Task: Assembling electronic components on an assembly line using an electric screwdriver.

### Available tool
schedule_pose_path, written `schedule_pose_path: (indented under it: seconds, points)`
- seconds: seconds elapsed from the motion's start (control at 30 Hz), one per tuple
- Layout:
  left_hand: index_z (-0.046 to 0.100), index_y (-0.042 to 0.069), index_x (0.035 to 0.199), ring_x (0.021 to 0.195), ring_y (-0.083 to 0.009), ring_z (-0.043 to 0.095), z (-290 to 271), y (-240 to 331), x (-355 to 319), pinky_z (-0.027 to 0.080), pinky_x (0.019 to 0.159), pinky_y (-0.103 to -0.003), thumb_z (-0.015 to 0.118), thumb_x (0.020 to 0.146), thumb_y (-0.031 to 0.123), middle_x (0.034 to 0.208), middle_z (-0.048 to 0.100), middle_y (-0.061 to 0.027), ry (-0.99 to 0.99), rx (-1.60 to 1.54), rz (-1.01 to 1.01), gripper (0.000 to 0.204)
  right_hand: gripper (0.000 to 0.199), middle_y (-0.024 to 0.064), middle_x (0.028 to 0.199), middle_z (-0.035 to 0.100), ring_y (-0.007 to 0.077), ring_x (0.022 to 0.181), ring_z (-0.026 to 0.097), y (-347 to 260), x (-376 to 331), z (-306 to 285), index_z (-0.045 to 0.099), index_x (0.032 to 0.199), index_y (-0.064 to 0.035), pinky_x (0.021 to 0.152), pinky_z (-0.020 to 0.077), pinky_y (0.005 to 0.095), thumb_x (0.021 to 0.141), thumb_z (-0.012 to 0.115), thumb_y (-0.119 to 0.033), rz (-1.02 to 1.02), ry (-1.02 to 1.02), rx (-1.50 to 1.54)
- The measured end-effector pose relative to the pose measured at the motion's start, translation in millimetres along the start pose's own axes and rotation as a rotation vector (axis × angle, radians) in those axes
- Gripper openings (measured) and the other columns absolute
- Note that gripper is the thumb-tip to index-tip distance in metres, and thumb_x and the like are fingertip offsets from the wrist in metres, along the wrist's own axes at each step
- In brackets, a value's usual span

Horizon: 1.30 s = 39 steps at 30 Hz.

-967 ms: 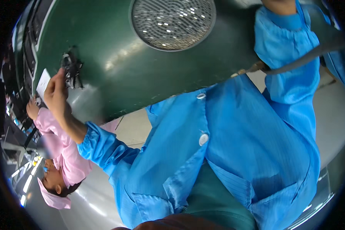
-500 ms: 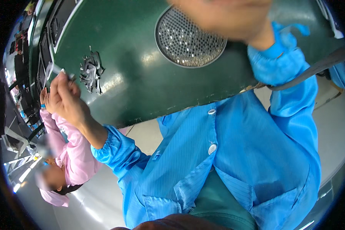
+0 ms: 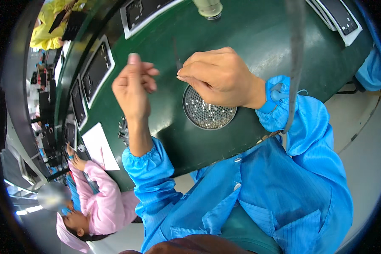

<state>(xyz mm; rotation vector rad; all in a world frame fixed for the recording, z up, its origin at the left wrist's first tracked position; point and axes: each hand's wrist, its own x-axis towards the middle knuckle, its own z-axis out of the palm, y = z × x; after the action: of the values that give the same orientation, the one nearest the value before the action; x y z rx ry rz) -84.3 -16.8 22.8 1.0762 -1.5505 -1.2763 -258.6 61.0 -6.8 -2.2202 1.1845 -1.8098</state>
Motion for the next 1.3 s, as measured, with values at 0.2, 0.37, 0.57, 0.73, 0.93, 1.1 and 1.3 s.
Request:
schedule_pose_path:
  seconds: [0.2, 0.37, 0.57, 0.73, 0.93, 1.1, 1.3]
  points:
    - [0.068, 0.002, 0.102, 0.104, -0.0352, 0.059, 1.7, -29.5, 108.2, 0.047, 0.091, -0.041, 0.071, 0.072, 0.013, 0.11, 0.066, -0.0169, -0.07, 0.99, 0.551, 0.032, 0.016, 0.0135, 0.073, 0.067, 0.0275, 0.064, 0.067, 6.9, 4.2, -9.1, 0.065, 0.08, 0.0018, 0.055, 0.054, 0.0332, 0.068, 0.074, 0.007, -0.009, 0.054, -0.02]
    - [0.068, 0.006, 0.1, 0.1, -0.0315, 0.06, 21.2, -64.0, 176.5, 0.05, 0.085, -0.047, 0.067, 0.075, 0.011, 0.107, 0.063, -0.012, -0.14, 1.47, 0.706, 0.025, 0.017, 0.0141, 0.074, 0.067, 0.0278, 0.064, 0.067, 21.3, -10.1, -0.2, 0.065, 0.081, 0.0011, 0.055, 0.0548, 0.0349, 0.067, 0.071, 0.009, 0.029, 0.074, -0.049]
    - [0.067, 0.007, 0.087, 0.087, -0.0281, 0.062, 1.9, -68.7, 183.4, 0.051, 0.07, -0.04, 0.063, 0.077, 0.013, 0.087, 0.06, -0.0091, -0.263, 1.42, 0.779, 0.012, 0.017, 0.0147, 0.074, 0.067, 0.0281, 0.064, 0.067, 21.7, -5.0, -3.1, 0.064, 0.08, 0.002, 0.055, 0.054, 0.0334, 0.067, 0.071, 0.009, 0.087, 0.093, 0.013]
    - [0.066, 0.004, 0.088, 0.078, -0.0262, 0.057, 9.9, -46.3, 87.2, 0.044, 0.064, -0.039, 0.066, 0.072, 0.01, 0.08, 0.057, -0.0074, -0.292, 1.047, 0.89, 0.017, 0.017, 0.0154, 0.076, 0.067, 0.0284, 0.065, 0.067, 30.5, -5.3, -9.9, 0.064, 0.08, 0.0025, 0.057, 0.0538, 0.0339, 0.068, 0.073, 0.008, 0.096, 0.14, -0.028]
    - [0.07, 0.005, 0.088, 0.078, -0.0263, 0.057, 6.4, -62.4, 1.4, 0.044, 0.068, -0.037, 0.07, 0.073, 0.008, 0.085, 0.062, -0.0067, -0.249, 0.827, 0.707, 0.015, 0.006, 0.0132, 0.08, 0.07, 0.0263, 0.068, 0.069, 45.4, 0.1, -4.9, 0.067, 0.084, 0.0015, 0.061, 0.0536, 0.0325, 0.078, 0.068, 0.003, 0.246, 0.092, -0.026]
    - [0.071, 0.005, 0.082, 0.078, -0.0276, 0.058, 0.1, -76.4, -4.0, 0.045, 0.073, -0.038, 0.073, 0.076, 0.011, 0.081, 0.064, -0.0085, -0.107, 0.633, 0.456, 0.009, 0.007, 0.0133, 0.079, 0.07, 0.0252, 0.068, 0.069, 66.9, -6.5, 16.2, 0.067, 0.087, 0.0028, 0.061, 0.0523, 0.0302, 0.083, 0.066, -0.003, 0.474, -0.161, 0.051]
    - [0.07, 0.006, 0.079, 0.078, -0.0267, 0.057, 2.8, -72.9, -10.4, 0.043, 0.071, -0.037, 0.075, 0.073, 0.012, 0.083, 0.064, -0.0057, -0.09, 0.703, 0.409, 0.01, 0.009, 0.0104, 0.08, 0.067, 0.0253, 0.077, 0.063, 71.0, -12.9, 20.0, 0.068, 0.087, -0.0004, 0.069, 0.0494, 0.0344, 0.079, 0.068, -0.005, 0.32, -0.33, -0.015]
